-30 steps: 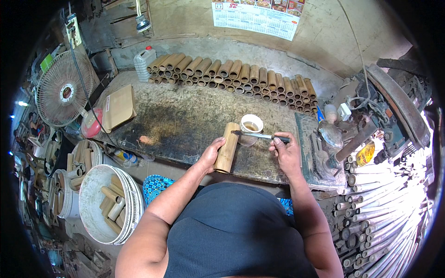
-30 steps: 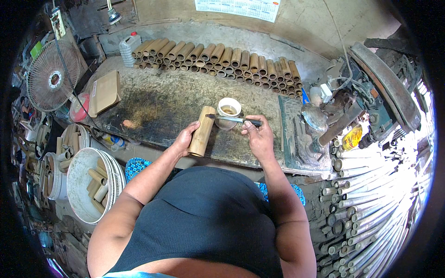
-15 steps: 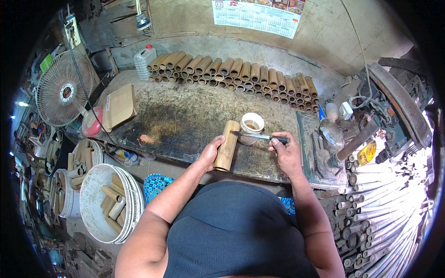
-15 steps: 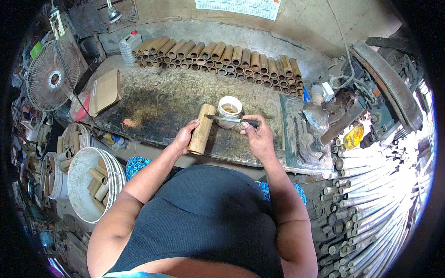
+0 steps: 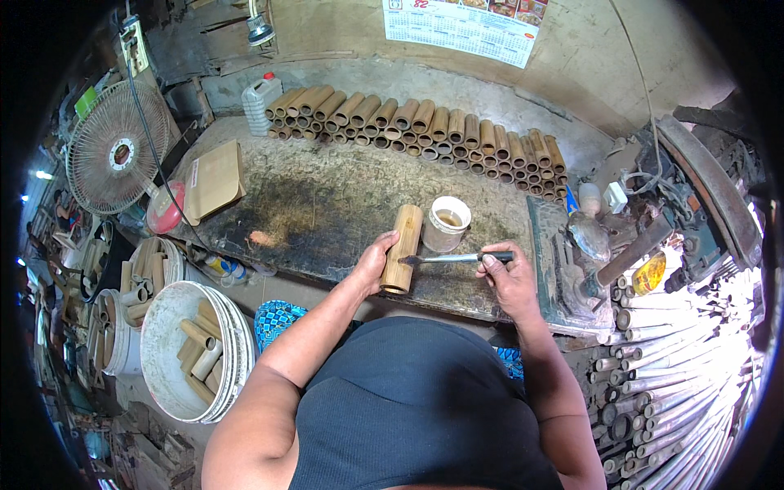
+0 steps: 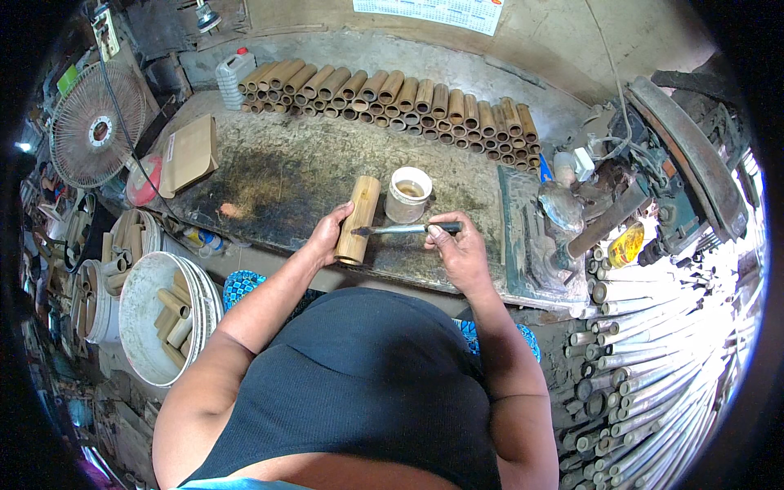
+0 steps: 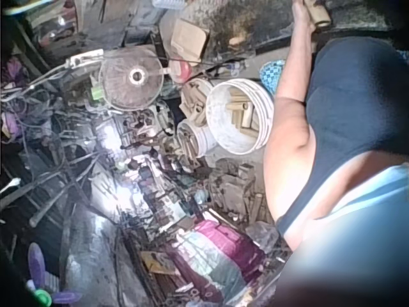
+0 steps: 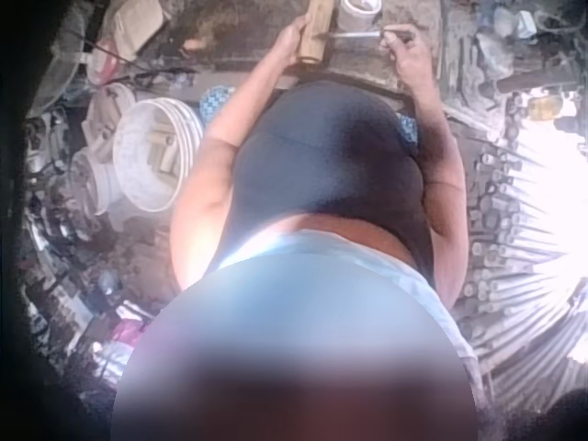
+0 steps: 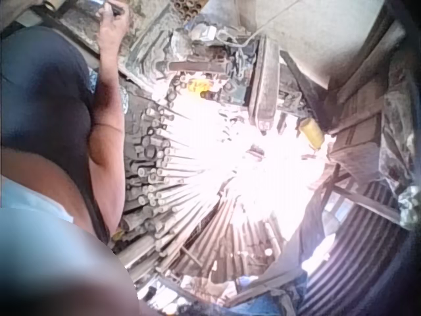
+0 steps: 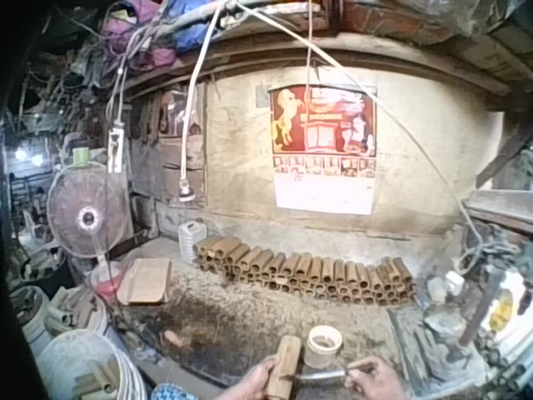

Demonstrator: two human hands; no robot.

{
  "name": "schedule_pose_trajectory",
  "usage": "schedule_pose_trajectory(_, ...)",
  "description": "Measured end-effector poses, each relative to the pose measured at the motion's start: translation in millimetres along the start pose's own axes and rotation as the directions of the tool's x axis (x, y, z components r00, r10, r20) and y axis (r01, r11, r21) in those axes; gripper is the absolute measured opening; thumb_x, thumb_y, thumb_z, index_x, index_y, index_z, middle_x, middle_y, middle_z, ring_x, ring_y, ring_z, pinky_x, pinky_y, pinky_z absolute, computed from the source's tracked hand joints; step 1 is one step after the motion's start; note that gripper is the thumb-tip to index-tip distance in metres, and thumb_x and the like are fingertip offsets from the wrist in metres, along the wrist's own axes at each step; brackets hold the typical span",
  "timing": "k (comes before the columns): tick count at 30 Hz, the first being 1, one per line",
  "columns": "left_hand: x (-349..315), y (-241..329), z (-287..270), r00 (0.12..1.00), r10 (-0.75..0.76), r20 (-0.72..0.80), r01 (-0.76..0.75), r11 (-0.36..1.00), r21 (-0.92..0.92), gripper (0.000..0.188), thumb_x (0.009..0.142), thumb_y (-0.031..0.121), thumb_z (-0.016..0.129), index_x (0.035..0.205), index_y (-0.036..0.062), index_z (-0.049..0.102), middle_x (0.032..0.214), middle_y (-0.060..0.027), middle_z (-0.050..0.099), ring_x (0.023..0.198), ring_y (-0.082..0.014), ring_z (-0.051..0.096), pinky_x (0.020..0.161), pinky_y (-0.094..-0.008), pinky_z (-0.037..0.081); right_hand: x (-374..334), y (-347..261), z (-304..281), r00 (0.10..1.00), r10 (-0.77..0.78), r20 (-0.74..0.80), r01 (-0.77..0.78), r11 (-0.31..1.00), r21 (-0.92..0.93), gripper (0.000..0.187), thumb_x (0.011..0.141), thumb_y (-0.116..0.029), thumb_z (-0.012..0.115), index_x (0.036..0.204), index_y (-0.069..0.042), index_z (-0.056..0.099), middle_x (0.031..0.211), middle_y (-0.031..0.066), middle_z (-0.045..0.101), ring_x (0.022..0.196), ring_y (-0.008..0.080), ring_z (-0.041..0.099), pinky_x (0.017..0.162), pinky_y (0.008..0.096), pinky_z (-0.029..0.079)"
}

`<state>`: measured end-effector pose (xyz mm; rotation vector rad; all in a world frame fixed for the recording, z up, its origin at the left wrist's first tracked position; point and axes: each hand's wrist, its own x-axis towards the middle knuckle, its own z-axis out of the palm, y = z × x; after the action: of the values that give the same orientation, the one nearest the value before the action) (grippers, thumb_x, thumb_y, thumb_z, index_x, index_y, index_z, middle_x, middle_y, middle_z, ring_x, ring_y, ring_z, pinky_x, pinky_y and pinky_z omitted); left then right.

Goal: The person repeatedly picks up cylindrical wooden objects from a white bucket, applies a liquid finish with a brush to the interior and exterior surfaces, and places the treated cylinders on a table. The person rotates each cylinder while brushing to ensure even coverage.

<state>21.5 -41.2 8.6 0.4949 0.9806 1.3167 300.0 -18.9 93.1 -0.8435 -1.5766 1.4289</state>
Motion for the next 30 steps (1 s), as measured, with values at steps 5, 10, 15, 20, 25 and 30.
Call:
schedule_pose_trajectory(5, -0.7, 0.2, 1.0, 1.000, 0.020, 0.000, -0.020, 1.000, 0.004, 0.042, 0.107, 0.035, 0.049, 0.140, 0.0097, 0.046, 0.111, -0.0094, 0.066, 0.088, -0.0204, 0.068, 0.073, -0.0411, 0.060, 0.0, -2.3, 2.4, 0.999, -0.036, 0.034, 0.038, 0.995, -0.087, 0.020, 0.102, -0.013, 0.064, 0.116, 0.000, 0.059, 0.095, 0.0077, 0.065, 0.085, 0.0119, 0.065, 0.079, 0.0281, 0.057)
schedule_pose_trajectory(10, -0.8, -0.6, 0.4, 1.000, 0.012, -0.019, -0.012, 1.000, 0.023, 0.042, 0.107, 0.037, 0.049, 0.139, 0.0095, 0.047, 0.110, -0.0093, 0.065, 0.090, -0.0201, 0.068, 0.074, -0.0411, 0.059, -0.3, -3.1, 4.0, 0.995, -0.091, 0.045, 0.095, 0.992, -0.079, 0.020, 0.102, -0.012, 0.064, 0.117, 0.001, 0.059, 0.096, 0.0079, 0.065, 0.085, 0.0123, 0.065, 0.080, 0.0278, 0.057)
schedule_pose_trajectory(15, 6.2, -4.3, -8.3, 1.000, -0.026, 0.004, 0.026, 0.999, -0.022, 0.042, 0.107, 0.039, 0.050, 0.136, 0.0089, 0.051, 0.110, -0.0089, 0.065, 0.092, -0.0206, 0.068, 0.077, -0.0420, 0.059, -1.0, 7.7, -13.5, 0.991, -0.076, -0.110, 0.084, 0.994, 0.069, 0.021, 0.102, -0.012, 0.064, 0.119, 0.000, 0.060, 0.099, 0.0102, 0.068, 0.080, 0.0117, 0.066, 0.078, 0.0247, 0.056)
schedule_pose_trajectory(20, 28.9, 18.2, -3.7, 0.990, 0.139, 0.006, -0.139, 0.987, 0.078, 0.046, 0.102, 0.046, 0.060, 0.129, 0.0098, 0.057, 0.106, -0.0047, 0.065, 0.092, -0.0184, 0.066, 0.079, -0.0404, 0.058, 0.7, 51.7, -69.1, 0.910, -0.270, -0.316, 0.121, 0.899, -0.420, 0.022, 0.098, -0.013, 0.068, 0.117, -0.003, 0.062, 0.100, 0.0118, 0.071, 0.085, 0.0204, 0.072, 0.075, 0.0305, 0.056)
schedule_pose_trajectory(25, 88.7, 83.1, 45.7, 0.973, 0.200, 0.114, -0.223, 0.941, 0.256, 0.044, 0.101, 0.047, 0.063, 0.117, 0.0060, 0.059, 0.097, -0.0050, 0.065, 0.082, -0.0169, 0.065, 0.072, -0.0354, 0.057, -6.5, 123.7, -121.5, 0.845, -0.483, -0.231, 0.115, 0.585, -0.803, 0.027, 0.091, -0.008, 0.068, 0.118, -0.007, 0.064, 0.109, 0.0180, 0.067, 0.092, 0.0379, 0.070, 0.081, 0.0423, 0.057)
schedule_pose_trajectory(30, 214.6, 118.9, 141.6, 0.971, 0.141, 0.194, -0.203, 0.914, 0.352, 0.041, 0.096, 0.040, 0.073, 0.109, 0.0025, 0.062, 0.093, -0.0089, 0.068, 0.077, -0.0190, 0.067, 0.065, -0.0362, 0.055, -30.0, 170.5, -130.7, 0.957, -0.290, -0.035, 0.100, 0.440, -0.892, 0.047, 0.086, -0.007, 0.063, 0.131, -0.021, 0.064, 0.124, 0.0127, 0.062, 0.093, 0.0370, 0.069, 0.079, 0.0474, 0.059)
